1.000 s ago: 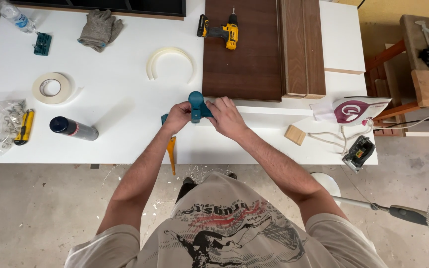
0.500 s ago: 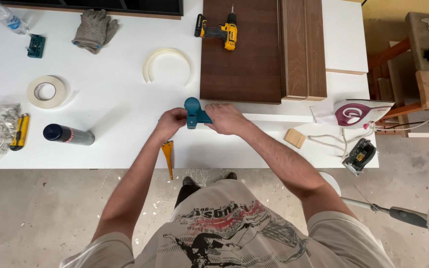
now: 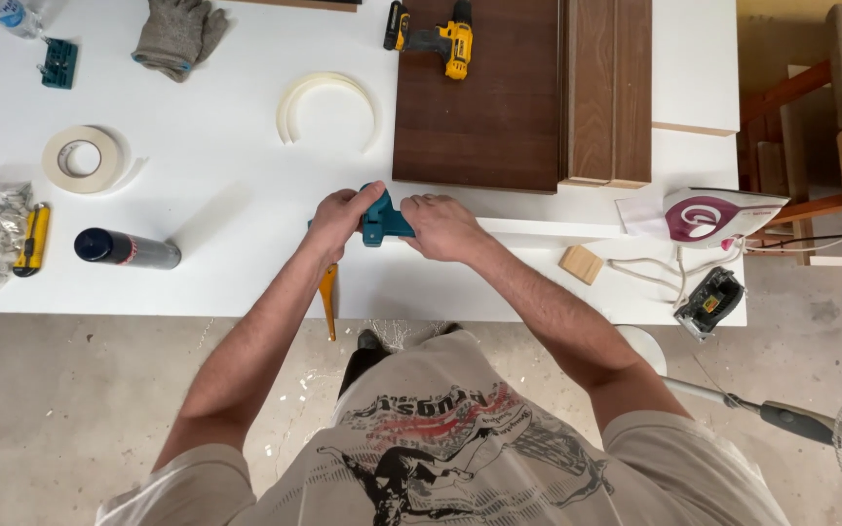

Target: Trimming and sanding the edges of a white laminate board to achieve a smooth finish.

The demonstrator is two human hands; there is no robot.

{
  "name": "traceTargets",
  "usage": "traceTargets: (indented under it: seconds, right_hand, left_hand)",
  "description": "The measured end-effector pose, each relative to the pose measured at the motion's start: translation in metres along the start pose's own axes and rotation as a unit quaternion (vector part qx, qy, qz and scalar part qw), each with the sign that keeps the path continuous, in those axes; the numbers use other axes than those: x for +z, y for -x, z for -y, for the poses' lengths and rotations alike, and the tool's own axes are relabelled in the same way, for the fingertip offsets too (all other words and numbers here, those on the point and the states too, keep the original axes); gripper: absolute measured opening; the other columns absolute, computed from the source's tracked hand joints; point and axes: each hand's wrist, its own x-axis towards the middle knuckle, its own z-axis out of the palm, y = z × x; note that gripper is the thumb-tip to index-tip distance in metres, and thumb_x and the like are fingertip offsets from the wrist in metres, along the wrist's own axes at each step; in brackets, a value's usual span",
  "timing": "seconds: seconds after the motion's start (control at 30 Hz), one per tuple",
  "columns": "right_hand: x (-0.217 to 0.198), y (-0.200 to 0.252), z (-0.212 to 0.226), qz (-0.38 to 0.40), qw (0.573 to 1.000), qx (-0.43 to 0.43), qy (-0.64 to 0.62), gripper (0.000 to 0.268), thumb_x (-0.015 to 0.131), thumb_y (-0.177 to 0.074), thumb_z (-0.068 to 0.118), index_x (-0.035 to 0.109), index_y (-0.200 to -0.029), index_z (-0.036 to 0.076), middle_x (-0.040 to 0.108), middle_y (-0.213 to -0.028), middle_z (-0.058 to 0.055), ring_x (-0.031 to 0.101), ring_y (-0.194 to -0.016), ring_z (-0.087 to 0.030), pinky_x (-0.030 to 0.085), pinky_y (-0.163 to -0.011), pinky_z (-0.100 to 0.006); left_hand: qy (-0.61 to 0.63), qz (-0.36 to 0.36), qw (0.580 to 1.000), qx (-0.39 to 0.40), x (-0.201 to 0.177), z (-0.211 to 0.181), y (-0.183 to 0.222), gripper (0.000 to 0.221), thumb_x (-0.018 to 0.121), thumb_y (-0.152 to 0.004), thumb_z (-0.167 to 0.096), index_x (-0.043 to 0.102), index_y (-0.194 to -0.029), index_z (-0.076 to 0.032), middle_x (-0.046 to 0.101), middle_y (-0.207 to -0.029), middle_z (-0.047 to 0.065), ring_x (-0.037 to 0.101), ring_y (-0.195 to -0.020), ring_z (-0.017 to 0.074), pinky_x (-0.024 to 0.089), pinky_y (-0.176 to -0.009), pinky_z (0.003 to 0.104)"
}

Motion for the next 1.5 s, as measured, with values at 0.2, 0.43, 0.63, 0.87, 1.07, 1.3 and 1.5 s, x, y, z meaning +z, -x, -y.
traceTargets:
  seconds: [0.2, 0.43, 0.63, 0.87, 1.07, 1.3, 1.5]
  right_hand:
    - [0.005, -0.001, 0.002, -0.006, 1.000, 0.017, -0.007, 0.037, 0.061, -0.098, 0.041, 0.060, -0.112, 0.007, 0.063, -0.090, -0.009, 0.070, -0.089, -0.027, 0.056, -0.079, -0.039]
    - [-0.024, 0.020, 0.014, -0.003, 0.995, 0.039, -0.096, 0.073, 0.060, -0.091, 0.072, 0.060, -0.116, 0.002, 0.066, -0.096, -0.017, 0.070, -0.095, -0.033, 0.056, -0.083, -0.046]
    - [-0.037, 0.023, 0.014, -0.011, 0.989, 0.076, -0.128, 0.071, 0.062, -0.090, 0.070, 0.061, -0.119, 0.005, 0.068, -0.102, -0.019, 0.071, -0.100, -0.038, 0.057, -0.089, -0.049]
    - [0.020, 0.061, -0.056, -0.004, 0.988, 0.152, -0.016, 0.042, 0.065, -0.091, 0.032, 0.061, -0.128, 0.013, 0.070, -0.115, -0.012, 0.071, -0.106, -0.034, 0.056, -0.091, -0.048]
    - [0.018, 0.116, -0.043, -0.065, 0.986, 0.138, -0.071, 0.035, 0.067, -0.085, 0.015, 0.067, -0.119, 0.008, 0.072, -0.113, -0.014, 0.069, -0.107, -0.036, 0.056, -0.093, -0.048]
    - [0.104, 0.156, 0.006, -0.187, 0.982, 0.011, 0.014, 0.032, 0.078, -0.074, 0.020, 0.063, -0.102, 0.013, 0.060, -0.090, -0.004, 0.064, -0.092, -0.027, 0.055, -0.087, -0.042]
    - [0.221, 0.176, 0.044, -0.258, 0.957, 0.015, 0.134, 0.024, 0.056, -0.094, 0.018, 0.063, -0.115, 0.009, 0.057, -0.096, -0.009, 0.059, -0.094, -0.027, 0.051, -0.086, -0.041]
  left_hand:
    - [-0.053, 0.041, 0.998, -0.009, 0.010, -0.046, 0.063, 0.100, 0.082, -0.080, -0.067, 0.055, -0.136, 0.011, 0.063, -0.118, 0.025, 0.066, -0.115, 0.0423, 0.039, -0.110, 0.064]
    - [-0.052, 0.014, 0.998, -0.016, -0.008, -0.008, 0.072, 0.094, 0.084, -0.082, -0.059, 0.054, -0.138, 0.009, 0.062, -0.122, 0.025, 0.063, -0.120, 0.0427, 0.037, -0.111, 0.066]
    - [0.321, -0.014, 0.947, 0.004, -0.084, 0.014, 0.097, 0.025, 0.075, -0.090, -0.036, 0.068, -0.096, -0.013, 0.074, -0.081, 0.000, 0.075, -0.075, 0.0139, 0.055, -0.085, 0.033]
    - [0.211, -0.354, 0.911, 0.000, -0.157, 0.082, 0.003, 0.071, 0.078, -0.088, -0.063, 0.057, -0.119, -0.003, 0.055, -0.126, 0.019, 0.049, -0.133, 0.0334, 0.031, -0.119, 0.052]
    - [0.103, -0.435, 0.895, -0.014, -0.185, 0.150, -0.070, 0.063, 0.091, -0.081, -0.056, 0.063, -0.102, -0.004, 0.069, -0.094, 0.005, 0.072, -0.097, 0.0199, 0.057, -0.096, 0.038]
    - [-0.095, -0.583, 0.806, 0.025, -0.206, 0.192, -0.081, 0.115, 0.110, -0.078, -0.064, 0.042, -0.137, 0.007, 0.050, -0.124, 0.030, 0.060, -0.120, 0.0428, 0.048, -0.107, 0.053]
    - [-0.237, -0.199, 0.853, 0.420, -0.015, 0.115, -0.014, 0.034, 0.088, -0.086, -0.013, 0.070, -0.116, -0.011, 0.065, -0.108, 0.007, 0.066, -0.095, 0.0301, 0.047, -0.093, 0.044]
